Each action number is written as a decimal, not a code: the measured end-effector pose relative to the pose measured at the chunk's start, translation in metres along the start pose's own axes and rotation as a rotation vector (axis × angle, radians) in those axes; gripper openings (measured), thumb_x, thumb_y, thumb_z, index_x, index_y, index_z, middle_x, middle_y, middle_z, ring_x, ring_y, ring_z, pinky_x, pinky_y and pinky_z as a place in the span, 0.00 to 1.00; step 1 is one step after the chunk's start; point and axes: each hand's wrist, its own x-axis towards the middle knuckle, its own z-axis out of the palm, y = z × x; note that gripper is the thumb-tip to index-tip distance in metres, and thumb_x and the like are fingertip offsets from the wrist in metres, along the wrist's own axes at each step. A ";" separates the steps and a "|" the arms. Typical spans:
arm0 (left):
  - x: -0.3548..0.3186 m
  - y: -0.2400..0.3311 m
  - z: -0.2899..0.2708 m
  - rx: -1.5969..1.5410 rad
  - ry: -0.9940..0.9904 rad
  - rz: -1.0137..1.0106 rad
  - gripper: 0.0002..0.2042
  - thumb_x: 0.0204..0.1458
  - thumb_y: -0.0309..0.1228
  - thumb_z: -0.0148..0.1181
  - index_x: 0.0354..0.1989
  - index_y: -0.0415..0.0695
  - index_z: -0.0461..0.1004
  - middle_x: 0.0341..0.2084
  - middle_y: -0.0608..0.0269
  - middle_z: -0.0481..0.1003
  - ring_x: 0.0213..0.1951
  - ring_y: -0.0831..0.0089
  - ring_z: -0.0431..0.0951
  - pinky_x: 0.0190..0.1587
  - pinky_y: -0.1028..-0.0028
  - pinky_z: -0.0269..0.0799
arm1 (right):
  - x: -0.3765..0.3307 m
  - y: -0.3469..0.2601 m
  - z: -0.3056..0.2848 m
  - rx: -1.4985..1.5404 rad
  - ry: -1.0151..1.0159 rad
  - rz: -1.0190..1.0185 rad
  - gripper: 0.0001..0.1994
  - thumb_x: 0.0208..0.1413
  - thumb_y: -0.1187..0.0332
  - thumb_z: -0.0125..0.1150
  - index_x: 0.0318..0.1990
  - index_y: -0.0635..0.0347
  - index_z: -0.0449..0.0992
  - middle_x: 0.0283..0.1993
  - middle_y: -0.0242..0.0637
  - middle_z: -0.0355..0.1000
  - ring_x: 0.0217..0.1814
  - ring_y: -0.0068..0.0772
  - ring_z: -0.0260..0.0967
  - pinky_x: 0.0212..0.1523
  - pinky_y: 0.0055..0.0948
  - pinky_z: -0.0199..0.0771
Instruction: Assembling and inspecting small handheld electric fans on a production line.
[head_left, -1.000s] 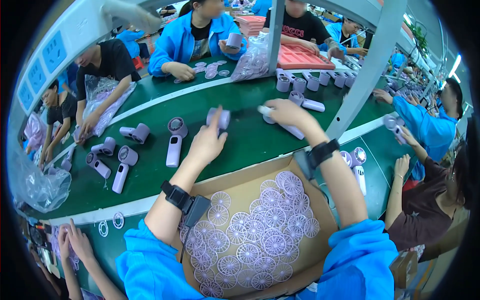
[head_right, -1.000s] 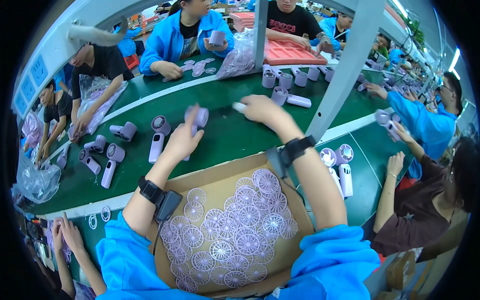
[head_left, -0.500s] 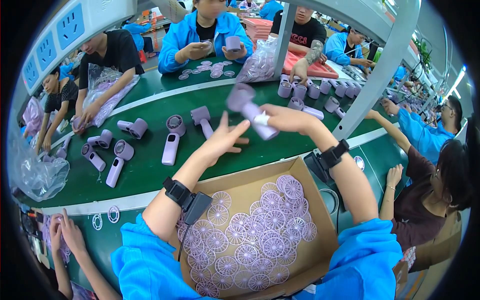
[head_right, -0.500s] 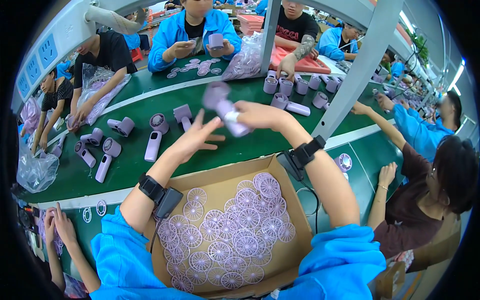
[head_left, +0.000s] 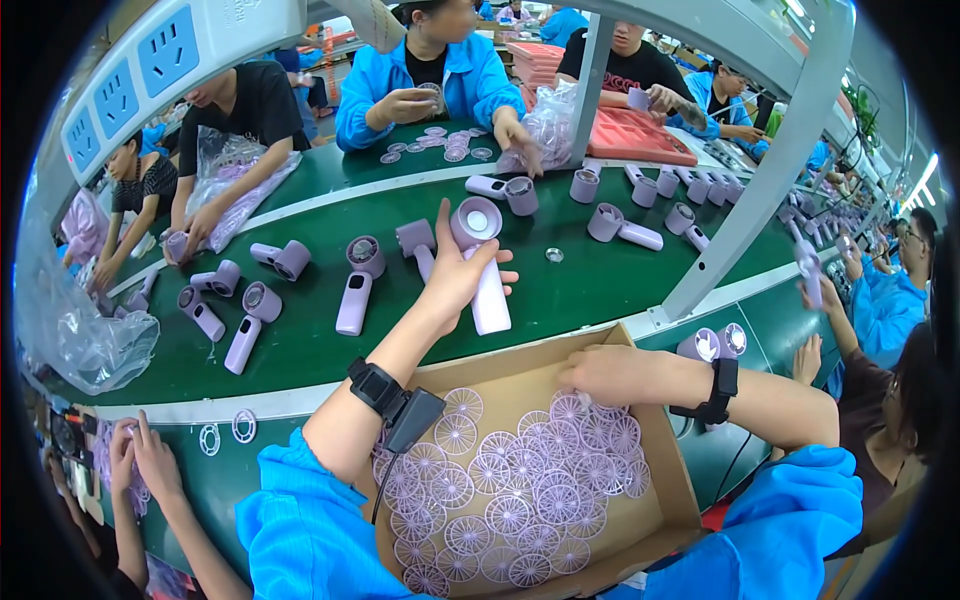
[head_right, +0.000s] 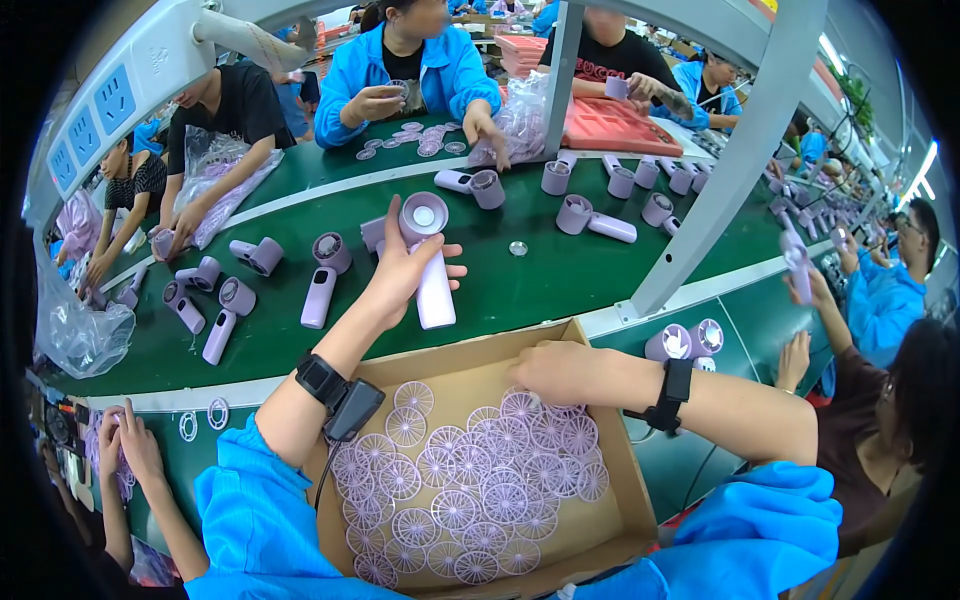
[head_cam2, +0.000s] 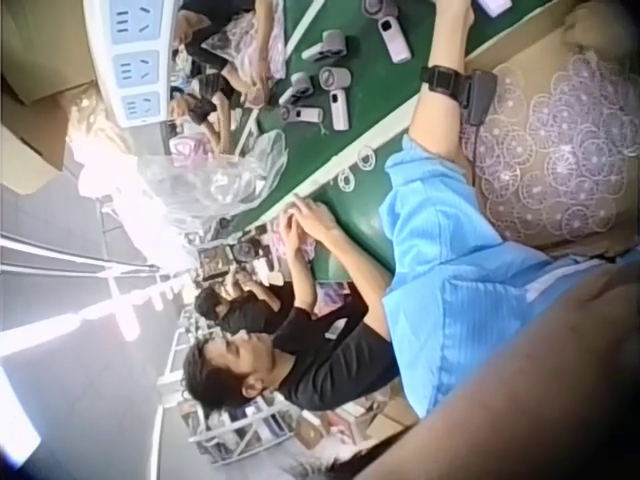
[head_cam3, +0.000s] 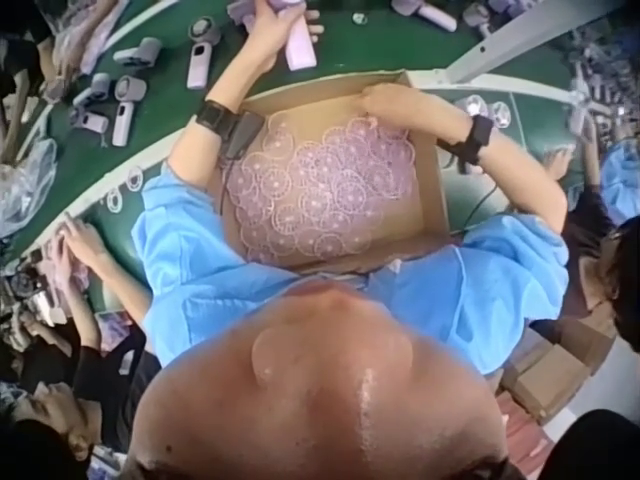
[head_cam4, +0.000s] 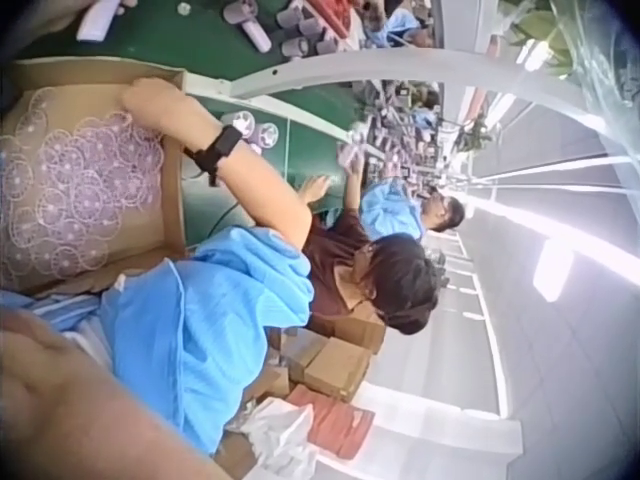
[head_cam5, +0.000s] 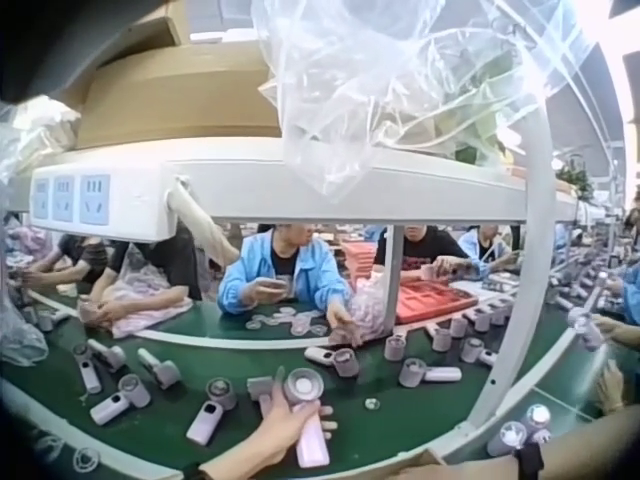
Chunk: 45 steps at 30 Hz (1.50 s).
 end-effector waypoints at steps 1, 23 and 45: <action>0.000 0.000 0.000 0.004 0.004 0.002 0.42 0.57 0.29 0.50 0.66 0.58 0.20 0.40 0.47 0.72 0.31 0.62 0.80 0.29 0.65 0.79 | -0.003 0.005 -0.001 0.001 0.002 -0.004 0.18 0.42 0.77 0.57 0.46 0.58 0.72 0.43 0.42 0.70 0.49 0.43 0.68 0.45 0.38 0.73; 0.009 0.005 0.005 -0.071 0.085 -0.055 0.44 0.52 0.24 0.53 0.67 0.56 0.24 0.39 0.51 0.72 0.31 0.64 0.79 0.27 0.66 0.78 | 0.031 -0.035 -0.079 0.062 0.356 -0.194 0.04 0.42 0.72 0.59 0.26 0.61 0.77 0.22 0.44 0.73 0.27 0.42 0.74 0.32 0.35 0.75; -0.008 0.019 0.032 -0.016 0.072 0.542 0.48 0.42 0.19 0.66 0.67 0.53 0.36 0.50 0.54 0.63 0.42 0.71 0.74 0.27 0.80 0.74 | 0.059 0.018 -0.060 1.678 1.154 -0.414 0.12 0.59 0.76 0.49 0.50 0.63 0.65 0.48 0.38 0.67 0.49 0.30 0.68 0.51 0.35 0.73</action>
